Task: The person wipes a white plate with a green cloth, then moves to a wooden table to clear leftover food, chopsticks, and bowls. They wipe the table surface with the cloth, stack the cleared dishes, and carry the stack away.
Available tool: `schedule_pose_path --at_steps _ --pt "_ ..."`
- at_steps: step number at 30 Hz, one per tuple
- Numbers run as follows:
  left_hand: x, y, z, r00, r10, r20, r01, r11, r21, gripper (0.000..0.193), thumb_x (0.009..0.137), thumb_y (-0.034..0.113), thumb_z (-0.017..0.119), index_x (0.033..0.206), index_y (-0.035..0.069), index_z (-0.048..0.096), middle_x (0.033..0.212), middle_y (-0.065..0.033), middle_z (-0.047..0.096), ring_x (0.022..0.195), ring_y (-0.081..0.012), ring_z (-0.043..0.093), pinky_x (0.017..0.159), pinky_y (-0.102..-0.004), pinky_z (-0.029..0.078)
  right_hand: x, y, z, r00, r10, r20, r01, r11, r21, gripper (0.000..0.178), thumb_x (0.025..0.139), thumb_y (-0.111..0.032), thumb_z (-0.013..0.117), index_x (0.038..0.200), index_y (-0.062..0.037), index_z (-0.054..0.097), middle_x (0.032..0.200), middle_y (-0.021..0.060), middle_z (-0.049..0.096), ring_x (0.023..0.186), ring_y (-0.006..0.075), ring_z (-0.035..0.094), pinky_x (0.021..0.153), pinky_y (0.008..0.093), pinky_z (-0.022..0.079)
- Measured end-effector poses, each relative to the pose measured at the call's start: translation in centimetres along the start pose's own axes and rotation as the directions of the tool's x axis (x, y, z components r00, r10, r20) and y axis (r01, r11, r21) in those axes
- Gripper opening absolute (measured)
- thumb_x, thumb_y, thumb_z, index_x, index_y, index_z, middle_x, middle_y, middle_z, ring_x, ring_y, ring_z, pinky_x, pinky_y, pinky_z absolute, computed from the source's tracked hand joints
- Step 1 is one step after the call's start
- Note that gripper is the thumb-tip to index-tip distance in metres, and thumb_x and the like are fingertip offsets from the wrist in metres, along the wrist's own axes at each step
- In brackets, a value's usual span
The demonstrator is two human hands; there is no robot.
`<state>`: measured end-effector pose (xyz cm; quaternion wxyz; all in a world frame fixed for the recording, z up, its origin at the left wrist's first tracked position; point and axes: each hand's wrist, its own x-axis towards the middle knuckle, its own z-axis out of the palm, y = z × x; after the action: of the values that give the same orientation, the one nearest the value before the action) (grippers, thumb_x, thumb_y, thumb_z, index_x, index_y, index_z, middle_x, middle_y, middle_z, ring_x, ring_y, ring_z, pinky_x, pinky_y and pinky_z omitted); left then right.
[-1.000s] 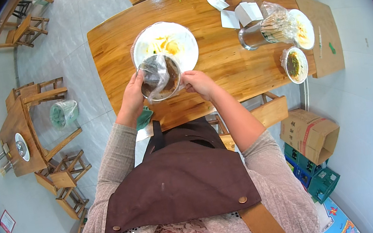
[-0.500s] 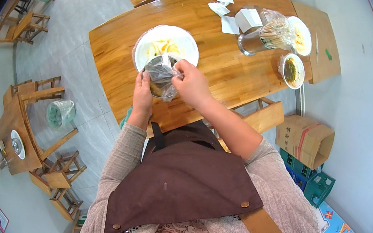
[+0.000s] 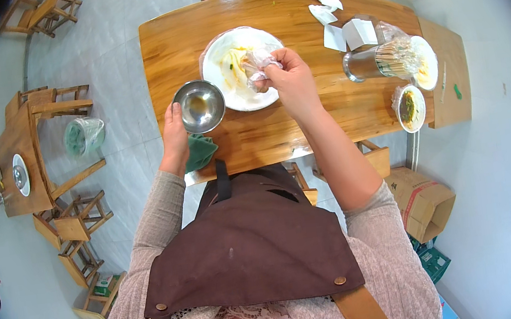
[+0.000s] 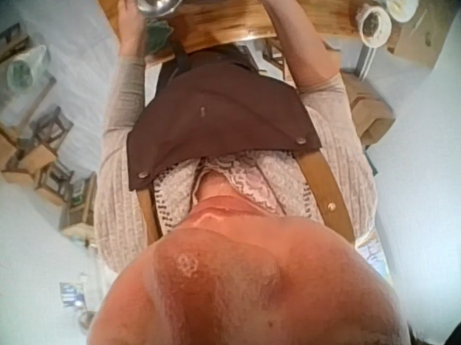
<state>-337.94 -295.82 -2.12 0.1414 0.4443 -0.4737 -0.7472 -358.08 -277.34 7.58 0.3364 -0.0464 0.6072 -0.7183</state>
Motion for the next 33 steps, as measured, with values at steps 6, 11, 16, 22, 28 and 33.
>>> schedule_pose_path --at_steps 6,11,16,22,28,33 --pt "0.1 -0.1 -1.5 0.997 -0.046 -0.064 0.046 0.999 -0.002 0.050 0.109 0.036 0.046 0.145 0.001 0.043 0.137 -0.0106 0.056 0.126 -0.0186 0.051 0.107 -0.0320 0.041 2.6 6.2 -2.3 0.964 -0.236 -0.119 0.079 0.686 -0.723 0.046 0.090 -0.019 0.070 0.127 0.0047 0.056 0.107 0.0157 0.065 0.094 0.0245 0.067 0.079 0.0328 0.056" --pt "1.3 1.6 1.7 0.936 0.352 0.011 -0.328 0.861 0.388 0.044 0.103 0.016 0.053 0.146 0.005 0.046 0.135 -0.0149 0.055 0.126 -0.0276 0.052 0.109 -0.0369 0.040 -3.3 7.8 -2.6 0.965 -0.259 -0.040 0.145 0.654 -0.742 0.042 0.091 -0.021 0.069 0.125 0.0009 0.060 0.109 0.0149 0.067 0.100 0.0271 0.065 0.086 0.0372 0.054" --pt "2.7 4.3 5.9 0.585 0.715 0.384 -0.724 0.246 0.645 0.056 0.086 -0.003 0.062 0.140 0.013 0.054 0.131 -0.0151 0.054 0.120 -0.0332 0.053 0.105 -0.0420 0.043 -8.4 9.8 -0.7 0.996 -0.078 0.052 0.091 0.655 -0.750 0.030 0.091 -0.018 0.066 0.116 -0.0009 0.066 0.106 0.0164 0.068 0.100 0.0293 0.067 0.086 0.0387 0.054" --pt "4.3 8.1 8.8 0.118 0.673 0.730 -0.885 -0.262 0.385 0.062 0.079 -0.005 0.062 0.135 0.022 0.058 0.131 -0.0089 0.055 0.120 -0.0289 0.054 0.099 -0.0413 0.043 -9.3 13.1 2.2 0.933 -0.248 0.260 0.352 0.485 -0.800 0.023 0.088 -0.016 0.063 0.108 -0.0048 0.069 0.102 0.0156 0.067 0.099 0.0334 0.064 0.085 0.0431 0.054" --pt "3.8 10.7 10.2 0.042 0.593 0.804 -0.881 -0.358 0.310 0.061 0.078 -0.004 0.060 0.134 0.021 0.059 0.130 -0.0068 0.055 0.120 -0.0266 0.055 0.102 -0.0424 0.042 -6.1 19.1 8.8 0.771 -0.221 0.597 0.632 0.370 -0.680 0.030 0.080 -0.018 0.069 0.109 -0.0131 0.070 0.103 0.0098 0.066 0.100 0.0307 0.061 0.083 0.0423 0.052" --pt "3.3 9.8 9.2 0.502 0.726 0.469 -0.805 0.196 0.559 0.060 0.081 -0.008 0.052 0.139 0.010 0.053 0.134 -0.0143 0.050 0.126 -0.0336 0.049 0.109 -0.0439 0.038 -5.5 23.8 9.8 0.592 -0.081 0.802 0.806 0.062 -0.589 0.039 0.079 -0.023 0.073 0.117 -0.0190 0.067 0.126 0.0053 0.059 0.120 0.0290 0.053 0.090 0.0388 0.048"
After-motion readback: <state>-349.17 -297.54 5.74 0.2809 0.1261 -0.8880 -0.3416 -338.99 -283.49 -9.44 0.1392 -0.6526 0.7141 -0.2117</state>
